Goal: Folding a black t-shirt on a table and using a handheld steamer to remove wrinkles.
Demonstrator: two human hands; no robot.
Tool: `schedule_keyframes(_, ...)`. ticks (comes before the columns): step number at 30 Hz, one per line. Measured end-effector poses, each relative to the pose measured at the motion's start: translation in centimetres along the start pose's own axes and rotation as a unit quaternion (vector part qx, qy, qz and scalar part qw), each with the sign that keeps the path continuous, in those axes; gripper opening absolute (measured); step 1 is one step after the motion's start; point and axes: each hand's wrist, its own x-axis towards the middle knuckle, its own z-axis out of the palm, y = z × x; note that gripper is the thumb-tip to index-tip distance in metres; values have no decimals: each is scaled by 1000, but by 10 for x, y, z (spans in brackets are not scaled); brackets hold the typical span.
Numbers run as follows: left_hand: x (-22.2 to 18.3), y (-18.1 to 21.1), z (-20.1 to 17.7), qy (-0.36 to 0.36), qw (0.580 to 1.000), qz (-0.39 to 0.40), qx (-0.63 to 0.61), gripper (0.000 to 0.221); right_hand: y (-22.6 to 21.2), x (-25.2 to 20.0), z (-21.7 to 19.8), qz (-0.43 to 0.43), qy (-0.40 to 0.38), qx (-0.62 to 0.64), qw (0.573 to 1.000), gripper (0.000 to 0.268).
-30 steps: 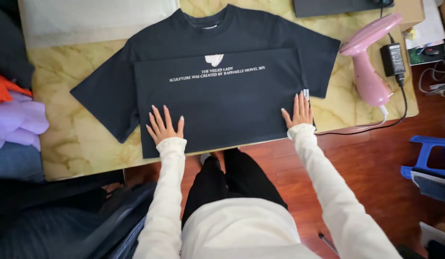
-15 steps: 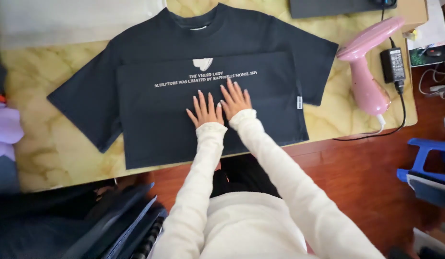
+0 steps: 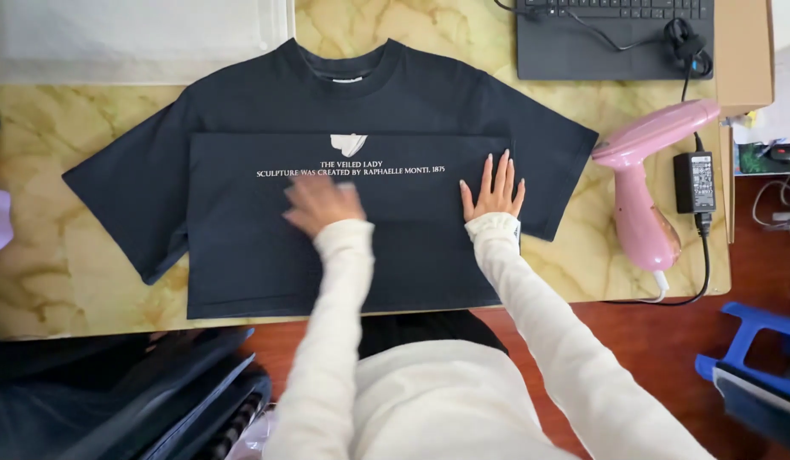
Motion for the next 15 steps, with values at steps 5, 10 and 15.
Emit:
schedule_keyframes(5,-43,107,3,-140,956,246,-72,54,1,1,1,-9,-18,1,1000,62)
schedule_keyframes(10,-4,75,9,-215,912,331,-112,49,2,3,3,-23,31,-15,999,60)
schedule_keyframes(15,82,-38,23,-29,983,178,-17,57,0,7,2,-29,38,-1,999,60)
